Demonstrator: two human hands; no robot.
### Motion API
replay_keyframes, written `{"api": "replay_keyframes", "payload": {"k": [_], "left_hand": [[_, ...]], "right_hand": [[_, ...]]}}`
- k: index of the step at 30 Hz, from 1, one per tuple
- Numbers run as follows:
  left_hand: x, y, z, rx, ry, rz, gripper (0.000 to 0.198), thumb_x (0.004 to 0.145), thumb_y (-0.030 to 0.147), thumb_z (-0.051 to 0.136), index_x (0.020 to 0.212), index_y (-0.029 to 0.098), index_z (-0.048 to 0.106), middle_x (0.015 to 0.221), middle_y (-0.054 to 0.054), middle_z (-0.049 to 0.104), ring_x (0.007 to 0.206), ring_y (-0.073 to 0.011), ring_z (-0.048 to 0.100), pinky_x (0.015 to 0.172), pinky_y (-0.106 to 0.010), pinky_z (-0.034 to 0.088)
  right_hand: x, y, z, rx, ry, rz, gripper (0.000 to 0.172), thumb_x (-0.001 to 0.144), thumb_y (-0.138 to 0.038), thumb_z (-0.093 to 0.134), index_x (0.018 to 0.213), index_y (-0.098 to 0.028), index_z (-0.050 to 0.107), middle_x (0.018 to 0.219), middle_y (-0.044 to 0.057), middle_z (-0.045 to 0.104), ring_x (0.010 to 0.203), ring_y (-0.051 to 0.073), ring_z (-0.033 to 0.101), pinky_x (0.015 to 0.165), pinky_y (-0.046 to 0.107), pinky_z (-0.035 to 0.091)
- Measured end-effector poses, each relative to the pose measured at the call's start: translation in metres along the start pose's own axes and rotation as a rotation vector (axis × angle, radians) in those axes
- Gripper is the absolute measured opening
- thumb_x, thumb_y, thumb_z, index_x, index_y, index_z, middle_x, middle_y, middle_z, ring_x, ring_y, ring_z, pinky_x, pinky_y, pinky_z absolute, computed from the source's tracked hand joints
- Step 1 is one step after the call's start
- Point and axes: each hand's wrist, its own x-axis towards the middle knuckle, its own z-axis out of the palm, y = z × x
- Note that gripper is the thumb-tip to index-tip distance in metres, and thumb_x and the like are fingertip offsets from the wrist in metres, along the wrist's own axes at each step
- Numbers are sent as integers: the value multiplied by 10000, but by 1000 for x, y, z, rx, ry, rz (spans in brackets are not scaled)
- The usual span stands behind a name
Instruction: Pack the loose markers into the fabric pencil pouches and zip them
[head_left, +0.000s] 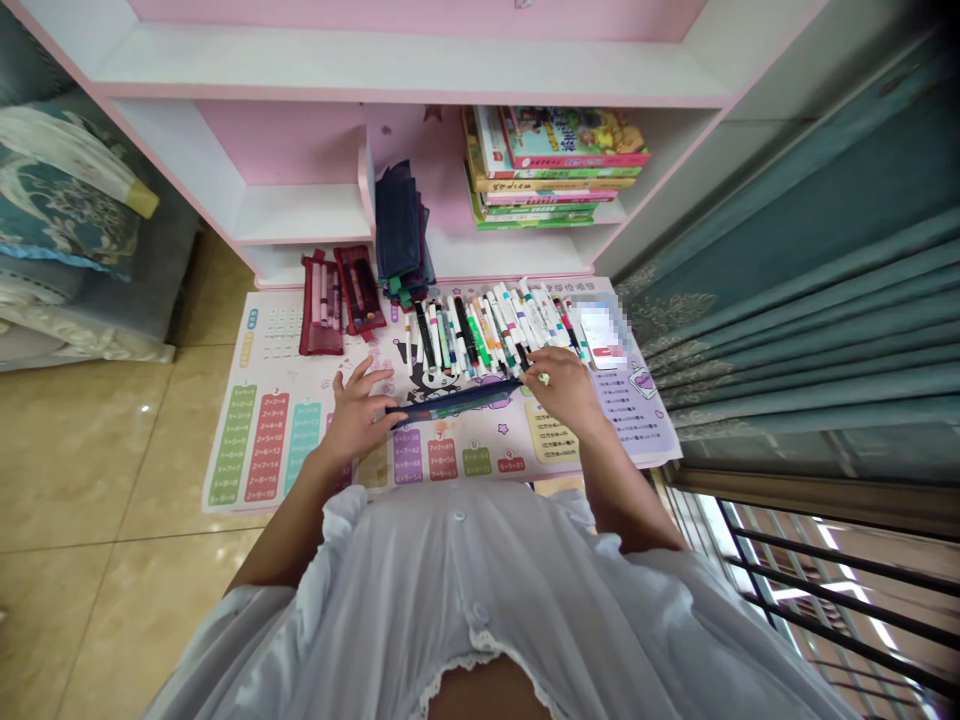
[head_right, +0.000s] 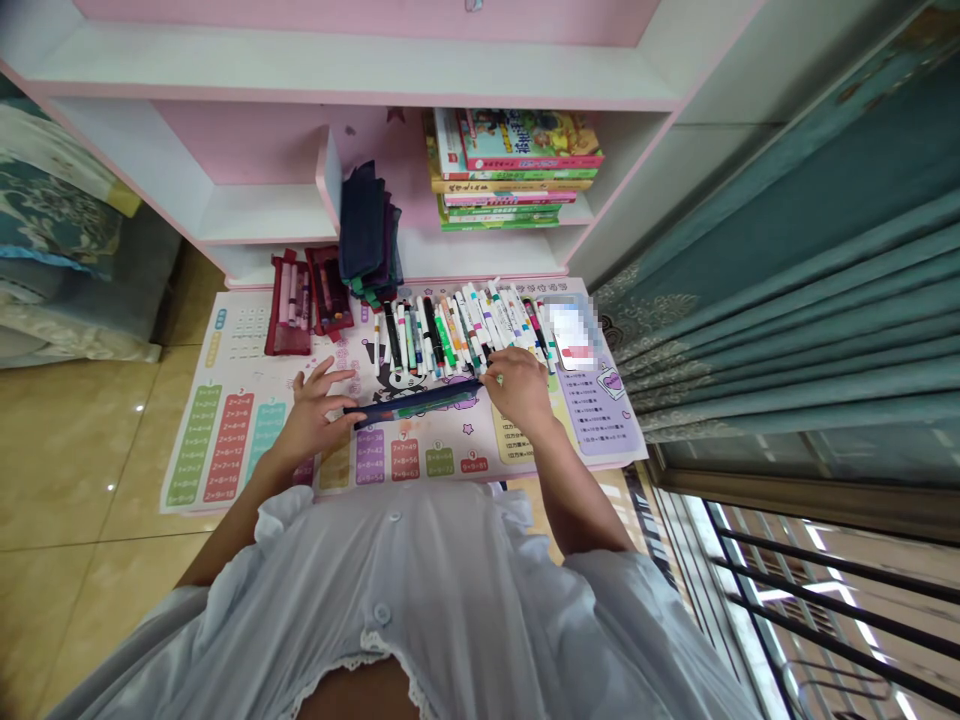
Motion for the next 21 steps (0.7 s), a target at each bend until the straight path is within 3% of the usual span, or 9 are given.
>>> {"api": "replay_keyframes", "payload": {"k": [7,17,21], "left_hand": [[0,3,1,37,-15,13,228,807,458,662,742,249,726,1310,-50,604,1415,-332,328,1159,-619,96],[15,29,11,173,-150,65,285,823,461,648,998,259,747,1388,-104,549,1417,-395,303,1119,-727,80],[17,34,15,175,-138,66,201,864,380,609,928,255,753,1352,-99,582,1412,-377,327,1103,-736,113]], "right_hand": [[-3,-1,4,26,-9,12,164,791,-264,613,640,-211,650,1044,86,711,1083,316,601,956,557,454],[-10,-5,13,84,50,-4,214,833,-288,551,644,-211,616,1042,109,710,1143,332,575,962,559,459],[-9,-7,16,95,67,-33,214,847,-287,547,664,-211,629,1076,113,700,1190,337,547,1010,575,422]]}}
